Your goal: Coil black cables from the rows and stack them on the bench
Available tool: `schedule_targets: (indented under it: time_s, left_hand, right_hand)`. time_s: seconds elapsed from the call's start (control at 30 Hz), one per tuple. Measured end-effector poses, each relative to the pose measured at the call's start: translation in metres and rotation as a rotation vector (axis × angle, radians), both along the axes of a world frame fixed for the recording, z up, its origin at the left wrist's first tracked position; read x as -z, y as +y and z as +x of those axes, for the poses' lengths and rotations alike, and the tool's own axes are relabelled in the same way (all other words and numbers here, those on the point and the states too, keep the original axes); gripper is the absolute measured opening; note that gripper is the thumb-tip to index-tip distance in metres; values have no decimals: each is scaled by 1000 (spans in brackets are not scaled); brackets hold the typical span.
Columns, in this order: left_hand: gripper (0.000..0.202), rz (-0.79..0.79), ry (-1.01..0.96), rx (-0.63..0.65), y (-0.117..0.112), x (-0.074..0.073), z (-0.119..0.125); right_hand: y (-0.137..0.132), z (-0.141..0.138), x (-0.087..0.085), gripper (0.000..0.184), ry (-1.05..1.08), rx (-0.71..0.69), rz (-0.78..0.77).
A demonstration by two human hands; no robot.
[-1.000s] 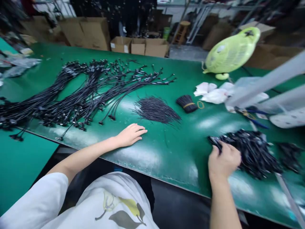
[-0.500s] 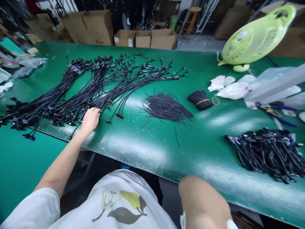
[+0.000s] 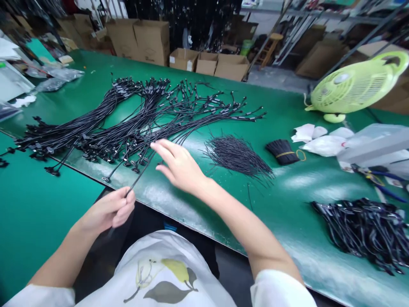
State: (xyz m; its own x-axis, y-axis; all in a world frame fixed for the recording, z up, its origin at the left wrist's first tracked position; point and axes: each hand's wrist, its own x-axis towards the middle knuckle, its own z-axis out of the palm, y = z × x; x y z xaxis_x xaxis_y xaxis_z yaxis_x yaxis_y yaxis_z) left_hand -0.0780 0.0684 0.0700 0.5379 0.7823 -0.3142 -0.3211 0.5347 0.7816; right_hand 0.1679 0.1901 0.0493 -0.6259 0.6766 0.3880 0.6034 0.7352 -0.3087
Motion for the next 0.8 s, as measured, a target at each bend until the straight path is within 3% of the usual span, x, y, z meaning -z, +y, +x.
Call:
schedule_targets:
  time_s: [0.1, 0.17, 0.23, 0.37, 0.47, 0.53, 0.67, 0.73, 0.8]
  left_hand:
    - [15, -61, -124, 59, -35, -2, -23]
    - [14, -95, -89, -28, -49, 2, -41]
    - [16, -70, 103, -168, -53, 10, -58]
    - [20, 260, 732, -307, -41, 24, -71]
    - [24, 461, 984, -318, -29, 24, -67]
    - [27, 439, 965, -340, -24, 24, -65]
    - [31, 266, 760, -404, -26, 30, -70]
    - [25, 252, 742, -405, -30, 33, -72]
    - [21, 312, 794, -389, -34, 35, -73]
  right_hand:
    - [59, -34, 21, 41, -197, -13, 0]
    - [93, -46, 26, 26, -287, 21, -18]
    - [113, -52, 16, 27, -274, 72, -6]
    - [122, -54, -34, 33, -52, 56, 178]
    - [133, -47, -57, 34, -70, 53, 218]
    - [145, -36, -56, 28, -234, 130, 140]
    - [145, -20, -36, 13, -494, 194, -34]
    - [131, -20, -33, 19, -400, 185, 29]
    - [115, -22, -41, 32, -168, 194, 198]
